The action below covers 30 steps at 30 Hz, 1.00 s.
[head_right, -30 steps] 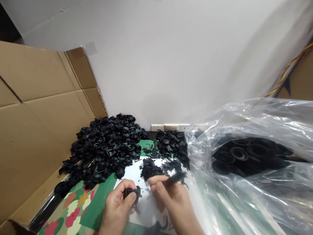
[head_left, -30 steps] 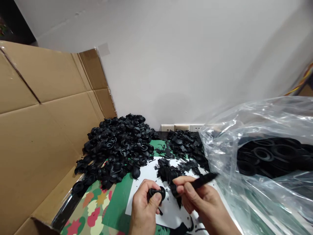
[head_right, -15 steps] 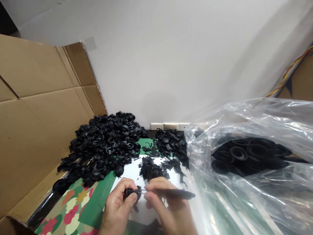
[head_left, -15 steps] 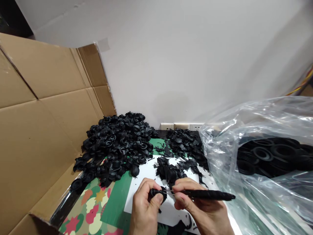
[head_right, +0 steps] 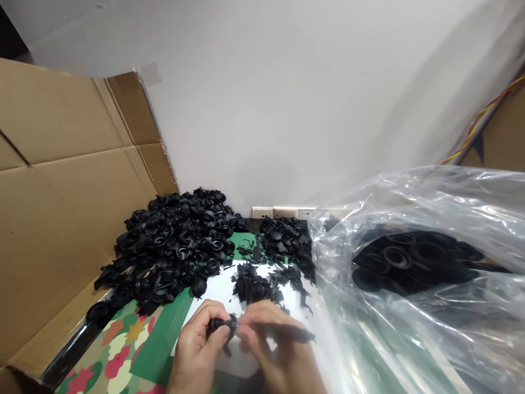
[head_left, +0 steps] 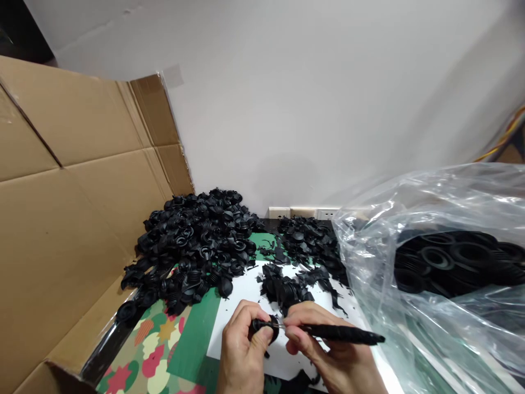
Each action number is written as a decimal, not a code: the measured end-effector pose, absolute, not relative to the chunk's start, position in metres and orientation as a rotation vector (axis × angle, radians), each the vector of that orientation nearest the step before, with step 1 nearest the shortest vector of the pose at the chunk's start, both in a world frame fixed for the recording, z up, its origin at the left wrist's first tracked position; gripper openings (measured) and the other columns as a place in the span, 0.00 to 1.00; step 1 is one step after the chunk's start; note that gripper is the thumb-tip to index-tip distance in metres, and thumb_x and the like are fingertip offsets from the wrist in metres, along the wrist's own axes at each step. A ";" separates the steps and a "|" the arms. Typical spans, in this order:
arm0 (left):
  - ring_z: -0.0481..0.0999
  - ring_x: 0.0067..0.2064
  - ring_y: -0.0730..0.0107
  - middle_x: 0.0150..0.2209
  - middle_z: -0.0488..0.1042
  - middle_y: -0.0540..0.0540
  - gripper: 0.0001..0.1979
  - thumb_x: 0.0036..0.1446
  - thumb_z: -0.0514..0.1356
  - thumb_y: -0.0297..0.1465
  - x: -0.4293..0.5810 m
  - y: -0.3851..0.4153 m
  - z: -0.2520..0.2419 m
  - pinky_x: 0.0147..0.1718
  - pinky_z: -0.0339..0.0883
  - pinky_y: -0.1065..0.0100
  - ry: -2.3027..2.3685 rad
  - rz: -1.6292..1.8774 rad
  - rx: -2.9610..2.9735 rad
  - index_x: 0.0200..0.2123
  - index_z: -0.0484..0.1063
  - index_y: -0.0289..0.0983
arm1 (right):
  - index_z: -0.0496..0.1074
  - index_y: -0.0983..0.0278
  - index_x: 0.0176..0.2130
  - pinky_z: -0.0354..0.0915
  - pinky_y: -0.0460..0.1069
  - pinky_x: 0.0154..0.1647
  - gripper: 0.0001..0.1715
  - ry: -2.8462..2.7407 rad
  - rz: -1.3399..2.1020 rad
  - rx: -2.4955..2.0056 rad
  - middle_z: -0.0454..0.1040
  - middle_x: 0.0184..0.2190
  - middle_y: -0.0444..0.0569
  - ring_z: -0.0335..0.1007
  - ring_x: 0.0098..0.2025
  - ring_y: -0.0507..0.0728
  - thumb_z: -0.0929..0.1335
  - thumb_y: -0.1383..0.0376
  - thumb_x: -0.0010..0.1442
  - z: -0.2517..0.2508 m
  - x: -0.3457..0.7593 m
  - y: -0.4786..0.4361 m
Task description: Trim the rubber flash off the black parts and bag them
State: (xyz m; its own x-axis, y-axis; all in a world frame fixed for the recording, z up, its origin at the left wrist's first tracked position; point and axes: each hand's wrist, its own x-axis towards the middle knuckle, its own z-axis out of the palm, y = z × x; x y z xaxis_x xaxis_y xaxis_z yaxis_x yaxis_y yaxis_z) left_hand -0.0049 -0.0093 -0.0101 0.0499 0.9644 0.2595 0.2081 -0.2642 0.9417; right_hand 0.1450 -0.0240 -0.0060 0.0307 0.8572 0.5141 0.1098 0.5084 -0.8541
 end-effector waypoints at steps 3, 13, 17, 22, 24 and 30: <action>0.68 0.30 0.66 0.27 0.69 0.49 0.04 0.50 0.57 0.25 -0.002 -0.013 -0.010 0.29 0.62 0.69 1.187 1.255 1.609 0.26 0.70 0.39 | 0.74 0.62 0.36 0.70 0.43 0.27 0.07 -1.724 0.321 -0.836 0.76 0.29 0.49 0.74 0.28 0.53 0.65 0.70 0.59 -0.011 0.149 -0.026; 0.66 0.27 0.69 0.27 0.68 0.49 0.02 0.49 0.60 0.29 0.000 -0.019 -0.009 0.25 0.59 0.72 1.153 1.416 1.429 0.27 0.73 0.38 | 0.73 0.60 0.36 0.70 0.46 0.24 0.06 -1.352 0.490 -1.081 0.77 0.28 0.48 0.73 0.24 0.54 0.66 0.62 0.58 0.005 0.167 -0.019; 0.67 0.28 0.68 0.28 0.69 0.48 0.04 0.48 0.61 0.32 -0.003 -0.019 -0.008 0.25 0.61 0.72 1.189 1.427 1.419 0.27 0.73 0.38 | 0.74 0.62 0.33 0.67 0.47 0.24 0.13 -1.061 0.968 -1.067 0.71 0.14 0.42 0.69 0.20 0.54 0.69 0.55 0.54 0.003 0.154 -0.028; 0.68 0.29 0.66 0.28 0.70 0.47 0.07 0.49 0.62 0.35 -0.002 -0.020 -0.008 0.25 0.62 0.71 1.209 1.439 1.421 0.28 0.74 0.38 | 0.75 0.64 0.29 0.64 0.47 0.21 0.16 -0.923 1.128 -1.000 0.72 0.18 0.44 0.67 0.19 0.53 0.73 0.53 0.48 0.002 0.144 -0.035; 0.68 0.30 0.66 0.28 0.70 0.47 0.06 0.49 0.61 0.35 -0.002 -0.020 -0.008 0.25 0.63 0.70 1.202 1.445 1.432 0.28 0.74 0.38 | 0.76 0.63 0.28 0.64 0.47 0.22 0.16 -0.893 1.134 -0.981 0.74 0.22 0.45 0.67 0.19 0.52 0.74 0.53 0.46 0.003 0.142 -0.035; 0.68 0.30 0.66 0.29 0.69 0.48 0.03 0.49 0.60 0.30 -0.002 -0.019 -0.007 0.27 0.62 0.70 1.179 1.434 1.452 0.29 0.74 0.38 | 0.76 0.64 0.29 0.63 0.47 0.22 0.17 -0.891 1.114 -0.979 0.74 0.23 0.45 0.67 0.18 0.51 0.73 0.52 0.47 0.002 0.143 -0.033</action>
